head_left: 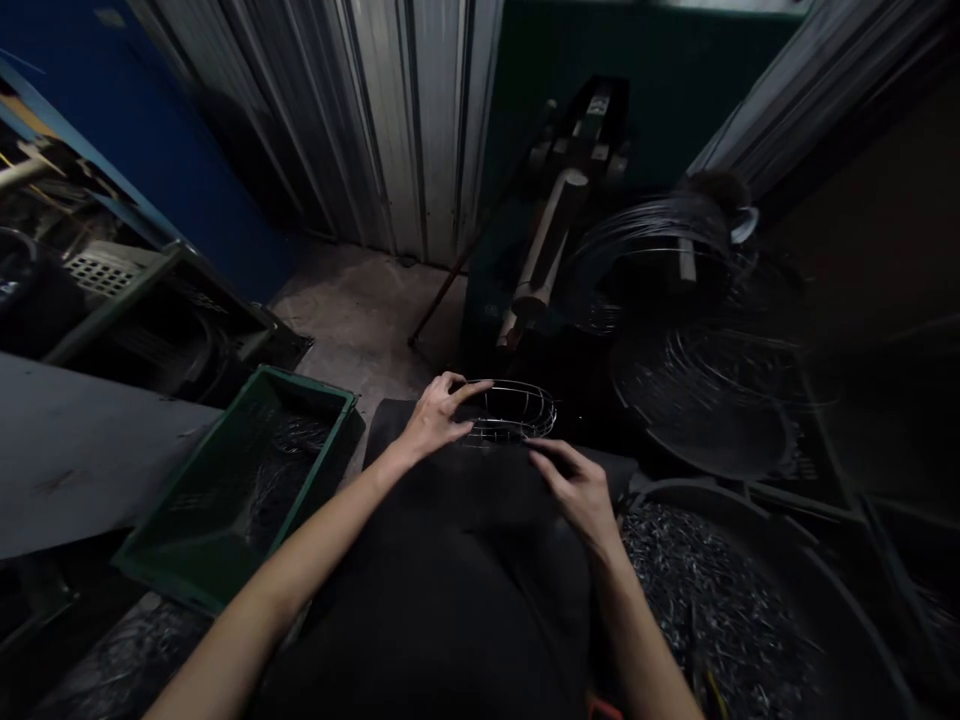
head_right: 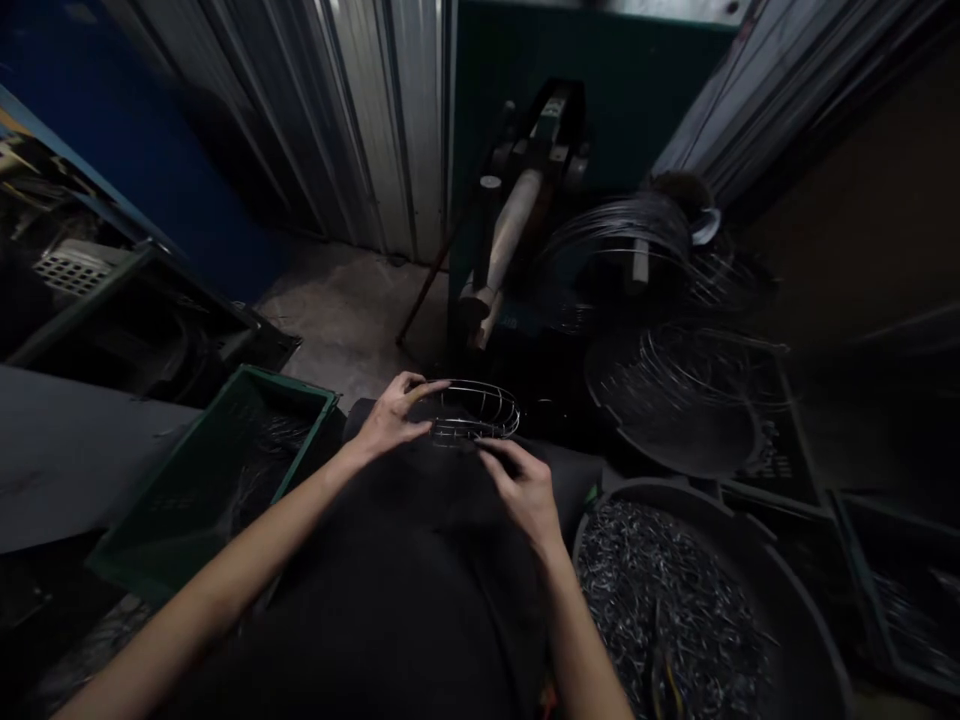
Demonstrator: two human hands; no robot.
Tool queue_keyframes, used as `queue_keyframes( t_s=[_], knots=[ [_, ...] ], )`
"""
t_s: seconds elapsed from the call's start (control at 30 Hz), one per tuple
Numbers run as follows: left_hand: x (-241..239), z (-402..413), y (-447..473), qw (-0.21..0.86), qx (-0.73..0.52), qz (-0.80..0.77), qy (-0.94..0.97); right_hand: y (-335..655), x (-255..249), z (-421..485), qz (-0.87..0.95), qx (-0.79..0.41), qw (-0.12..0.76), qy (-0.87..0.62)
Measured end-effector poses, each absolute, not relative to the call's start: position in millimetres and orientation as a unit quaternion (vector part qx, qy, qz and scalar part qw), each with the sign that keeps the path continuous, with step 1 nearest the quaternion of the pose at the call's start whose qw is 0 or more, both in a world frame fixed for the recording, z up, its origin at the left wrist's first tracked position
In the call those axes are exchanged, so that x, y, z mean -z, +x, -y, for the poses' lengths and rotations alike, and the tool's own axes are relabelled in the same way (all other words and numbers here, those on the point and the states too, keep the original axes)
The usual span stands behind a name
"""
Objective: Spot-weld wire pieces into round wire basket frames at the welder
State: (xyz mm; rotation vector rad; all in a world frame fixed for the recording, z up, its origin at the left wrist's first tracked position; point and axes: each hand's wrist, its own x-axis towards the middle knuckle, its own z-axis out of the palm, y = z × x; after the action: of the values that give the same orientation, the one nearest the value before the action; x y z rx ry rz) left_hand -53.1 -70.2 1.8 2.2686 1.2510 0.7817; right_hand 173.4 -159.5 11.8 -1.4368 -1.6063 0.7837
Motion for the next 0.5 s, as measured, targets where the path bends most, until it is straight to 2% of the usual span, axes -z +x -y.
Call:
queue_keyframes(
  t_s=[0.1, 0.2, 0.3, 0.37, 0.5],
  knots=[
    [1.1, 82.6, -56.2, 0.218, -0.298, -0.470, 0.801, 158.3, -24.7, 122.7, 0.769, -0.197, 0.318, -0.519],
    [7.2, 91.5, -62.5, 0.233, -0.327, -0.497, 0.769, 148.5, -26.1, 107.3, 0.858, -0.041, 0.141, -0.492],
    [12.0, 85.8, -65.8, 0.254, -0.324, -0.480, 0.775, 143.4, -27.3, 111.7, 0.871, 0.029, 0.011, -0.491],
    [11.6, 73.5, -62.5, 0.272, -0.299, -0.435, 0.804, 142.8, -27.2, 124.6, 0.846, 0.041, -0.017, -0.532],
    [1.9, 46.3, -37.4, 0.290, -0.237, -0.304, 0.876, 145.0, -26.1, 159.0, 0.752, 0.037, 0.003, -0.658]
  ],
)
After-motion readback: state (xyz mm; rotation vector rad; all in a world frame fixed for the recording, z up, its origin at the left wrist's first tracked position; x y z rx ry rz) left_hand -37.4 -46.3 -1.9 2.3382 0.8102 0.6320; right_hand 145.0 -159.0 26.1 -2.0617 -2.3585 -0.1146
